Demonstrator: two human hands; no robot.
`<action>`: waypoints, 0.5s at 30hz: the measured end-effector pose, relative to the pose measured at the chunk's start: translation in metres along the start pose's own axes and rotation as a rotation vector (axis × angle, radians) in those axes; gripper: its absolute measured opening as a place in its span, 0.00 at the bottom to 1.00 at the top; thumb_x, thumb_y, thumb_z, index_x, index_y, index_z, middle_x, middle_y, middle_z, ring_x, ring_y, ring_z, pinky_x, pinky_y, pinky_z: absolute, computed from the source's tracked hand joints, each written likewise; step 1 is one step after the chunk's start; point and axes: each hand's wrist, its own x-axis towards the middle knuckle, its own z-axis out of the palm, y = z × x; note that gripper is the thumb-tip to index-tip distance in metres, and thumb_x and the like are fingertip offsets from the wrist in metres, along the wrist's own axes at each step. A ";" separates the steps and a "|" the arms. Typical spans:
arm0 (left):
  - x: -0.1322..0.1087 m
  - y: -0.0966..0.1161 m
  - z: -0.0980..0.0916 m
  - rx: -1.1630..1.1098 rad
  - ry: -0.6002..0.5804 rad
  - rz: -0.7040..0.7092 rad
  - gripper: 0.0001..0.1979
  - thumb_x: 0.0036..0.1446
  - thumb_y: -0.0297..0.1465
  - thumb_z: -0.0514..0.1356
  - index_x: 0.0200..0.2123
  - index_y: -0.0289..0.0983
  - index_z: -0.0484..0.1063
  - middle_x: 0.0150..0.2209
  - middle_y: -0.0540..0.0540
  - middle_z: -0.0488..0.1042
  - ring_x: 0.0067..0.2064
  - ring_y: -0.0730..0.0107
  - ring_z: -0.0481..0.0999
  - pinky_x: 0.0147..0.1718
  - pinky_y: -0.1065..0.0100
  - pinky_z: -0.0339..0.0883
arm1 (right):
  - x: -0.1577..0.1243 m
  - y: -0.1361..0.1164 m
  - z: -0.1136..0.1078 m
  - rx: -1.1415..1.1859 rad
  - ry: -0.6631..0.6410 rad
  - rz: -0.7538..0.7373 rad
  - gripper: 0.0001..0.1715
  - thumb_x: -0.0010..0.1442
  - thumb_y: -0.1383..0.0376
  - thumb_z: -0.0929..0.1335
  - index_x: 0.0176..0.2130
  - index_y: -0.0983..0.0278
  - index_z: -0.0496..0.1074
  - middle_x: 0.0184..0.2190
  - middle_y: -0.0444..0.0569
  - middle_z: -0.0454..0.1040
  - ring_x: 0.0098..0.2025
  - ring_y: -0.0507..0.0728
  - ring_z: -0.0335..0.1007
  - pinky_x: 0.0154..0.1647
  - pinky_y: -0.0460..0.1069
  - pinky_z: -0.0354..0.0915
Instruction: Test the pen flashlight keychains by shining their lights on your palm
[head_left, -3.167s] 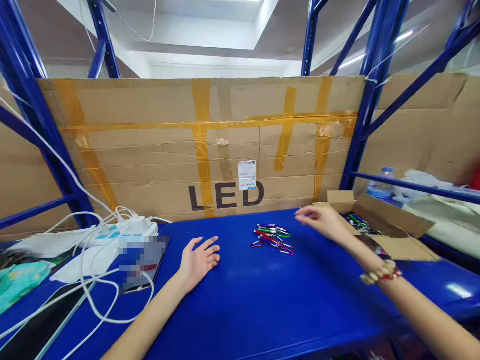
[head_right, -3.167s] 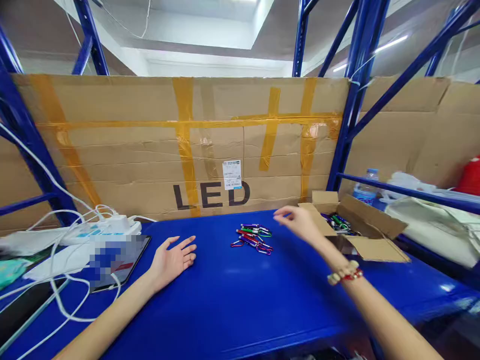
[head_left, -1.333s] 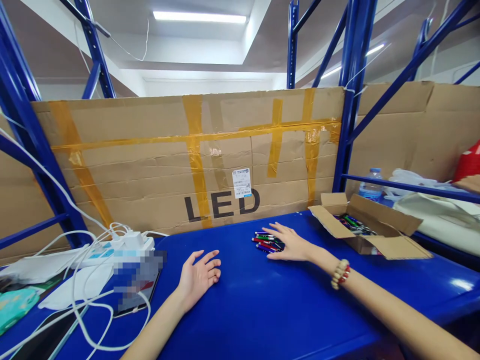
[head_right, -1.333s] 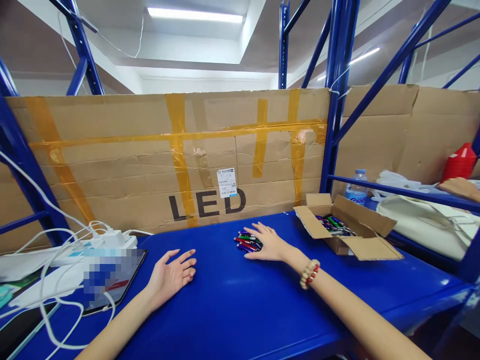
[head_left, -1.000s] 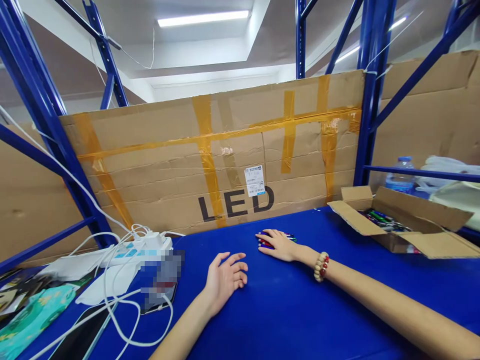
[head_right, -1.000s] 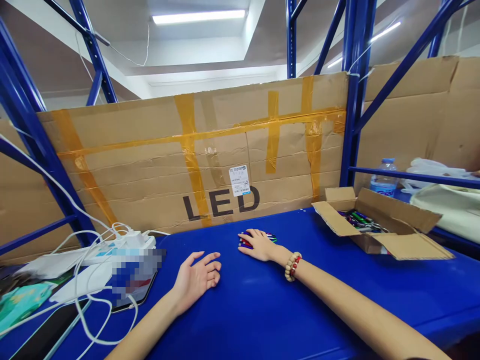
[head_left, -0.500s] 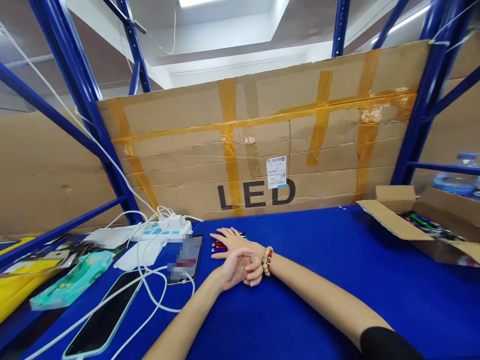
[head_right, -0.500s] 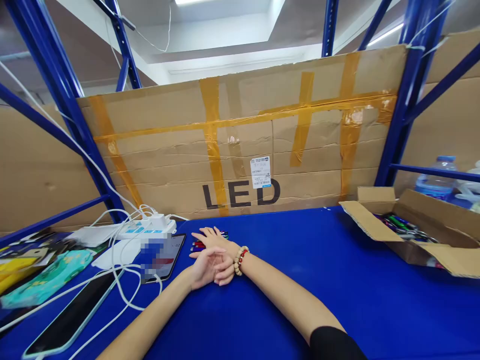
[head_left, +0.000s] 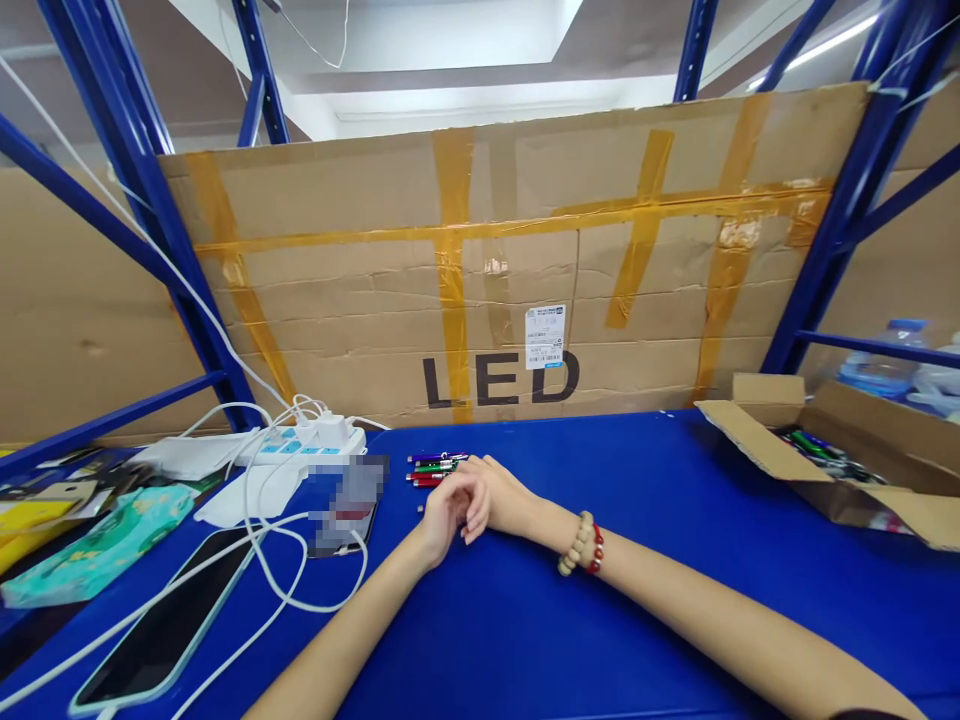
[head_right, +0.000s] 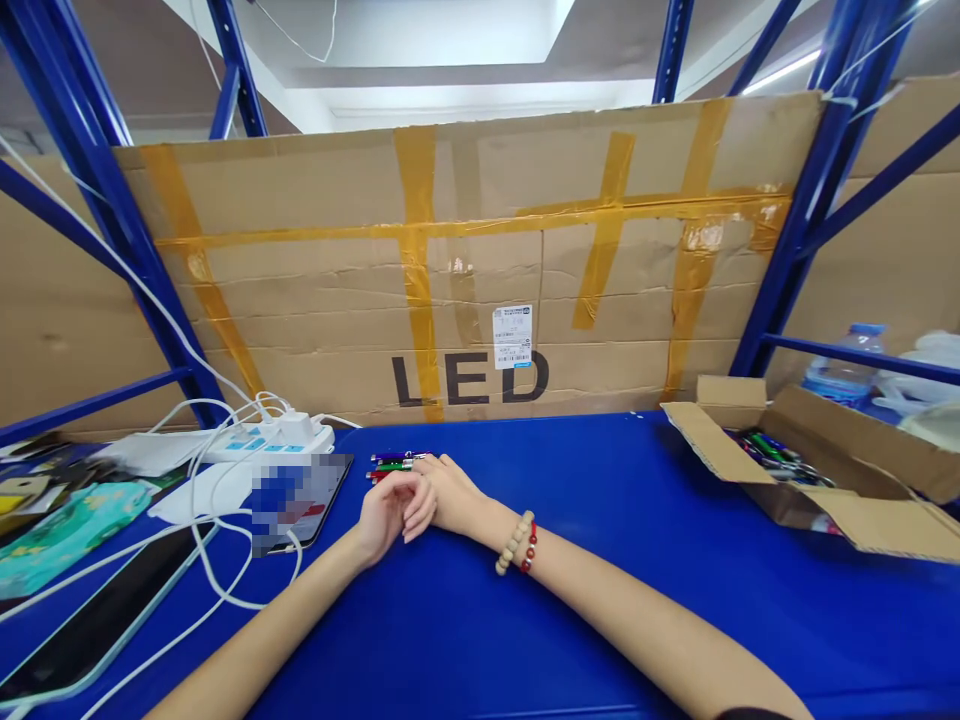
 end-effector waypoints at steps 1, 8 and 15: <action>0.000 0.001 -0.001 0.031 0.051 0.035 0.22 0.54 0.32 0.51 0.09 0.35 0.59 0.10 0.50 0.57 0.12 0.77 0.56 0.15 0.71 0.43 | -0.009 0.002 -0.002 0.009 0.011 -0.001 0.13 0.54 0.62 0.68 0.40 0.64 0.69 0.43 0.51 0.70 0.46 0.59 0.64 0.48 0.53 0.59; 0.005 -0.019 0.004 0.254 0.465 0.182 0.13 0.52 0.24 0.57 0.16 0.36 0.66 0.15 0.53 0.62 0.20 0.75 0.58 0.22 0.73 0.47 | -0.065 0.025 -0.020 0.056 0.009 0.042 0.07 0.52 0.68 0.66 0.34 0.64 0.71 0.30 0.46 0.73 0.28 0.51 0.67 0.28 0.43 0.59; 0.005 -0.031 0.017 0.499 0.372 0.149 0.08 0.48 0.24 0.61 0.20 0.39 0.71 0.25 0.49 0.67 0.33 0.65 0.61 0.33 0.72 0.50 | -0.080 0.033 -0.020 0.273 0.098 0.156 0.09 0.55 0.62 0.65 0.36 0.62 0.72 0.29 0.45 0.73 0.29 0.51 0.67 0.30 0.44 0.60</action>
